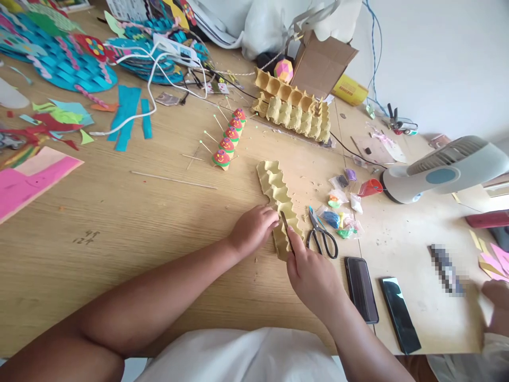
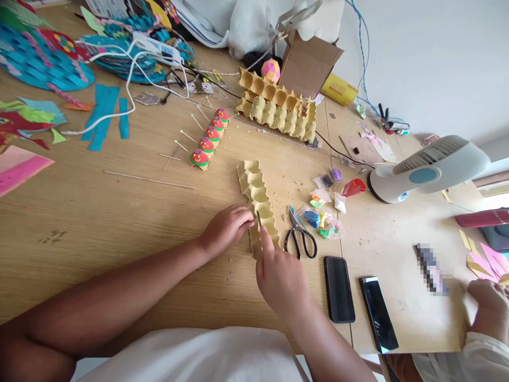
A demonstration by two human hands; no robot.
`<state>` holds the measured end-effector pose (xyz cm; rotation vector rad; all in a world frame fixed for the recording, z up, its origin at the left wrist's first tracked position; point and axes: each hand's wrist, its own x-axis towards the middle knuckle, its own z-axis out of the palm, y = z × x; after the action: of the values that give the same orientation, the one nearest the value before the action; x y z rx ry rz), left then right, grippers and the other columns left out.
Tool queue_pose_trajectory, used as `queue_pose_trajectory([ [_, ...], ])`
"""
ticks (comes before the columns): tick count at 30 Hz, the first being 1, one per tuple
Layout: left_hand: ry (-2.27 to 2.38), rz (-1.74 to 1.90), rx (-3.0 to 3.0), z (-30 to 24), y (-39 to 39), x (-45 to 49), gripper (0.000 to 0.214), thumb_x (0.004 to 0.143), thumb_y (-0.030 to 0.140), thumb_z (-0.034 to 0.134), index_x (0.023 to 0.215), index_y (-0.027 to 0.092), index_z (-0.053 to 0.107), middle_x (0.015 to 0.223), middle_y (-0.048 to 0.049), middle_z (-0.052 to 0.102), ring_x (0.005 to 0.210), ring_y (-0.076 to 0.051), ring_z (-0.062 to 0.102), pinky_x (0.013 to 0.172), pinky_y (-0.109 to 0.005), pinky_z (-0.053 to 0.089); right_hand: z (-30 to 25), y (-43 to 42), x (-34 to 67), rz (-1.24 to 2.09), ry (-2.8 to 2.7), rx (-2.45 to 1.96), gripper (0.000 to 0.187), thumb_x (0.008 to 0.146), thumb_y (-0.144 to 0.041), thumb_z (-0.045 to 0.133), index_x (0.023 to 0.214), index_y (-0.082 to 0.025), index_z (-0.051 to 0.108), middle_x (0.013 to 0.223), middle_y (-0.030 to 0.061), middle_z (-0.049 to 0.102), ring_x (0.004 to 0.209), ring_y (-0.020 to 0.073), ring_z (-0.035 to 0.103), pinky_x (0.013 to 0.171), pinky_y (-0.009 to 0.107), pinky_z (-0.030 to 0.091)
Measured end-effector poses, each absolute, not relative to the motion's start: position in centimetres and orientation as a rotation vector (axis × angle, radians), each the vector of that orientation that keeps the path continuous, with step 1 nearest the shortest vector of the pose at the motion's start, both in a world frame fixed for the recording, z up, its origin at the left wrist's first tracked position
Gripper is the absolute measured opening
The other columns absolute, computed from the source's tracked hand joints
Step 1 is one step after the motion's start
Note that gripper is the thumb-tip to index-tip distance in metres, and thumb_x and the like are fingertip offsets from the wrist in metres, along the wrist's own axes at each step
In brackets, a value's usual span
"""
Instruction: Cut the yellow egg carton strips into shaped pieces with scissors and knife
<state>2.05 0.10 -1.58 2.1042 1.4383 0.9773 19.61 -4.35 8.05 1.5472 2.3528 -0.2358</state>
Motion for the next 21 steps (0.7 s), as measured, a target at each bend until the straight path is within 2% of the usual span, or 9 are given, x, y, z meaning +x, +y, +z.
queue_pose_trajectory([
  [21,1.443,1.003,2.033,-1.36,0.1,2.09,0.013,0.095,0.018,0.057,0.082,0.019,0.057,0.084,-0.0022,0.063,0.083,-0.019,0.058,0.075,-0.031,0.043,7.59,-4.7,19.71,-0.225,2.385,1.536,0.059,0.098,-0.02,0.035,0.156,-0.012,0.031,0.085,0.0068,0.077,0.071,0.0234,0.072,0.055,0.031,0.046],
])
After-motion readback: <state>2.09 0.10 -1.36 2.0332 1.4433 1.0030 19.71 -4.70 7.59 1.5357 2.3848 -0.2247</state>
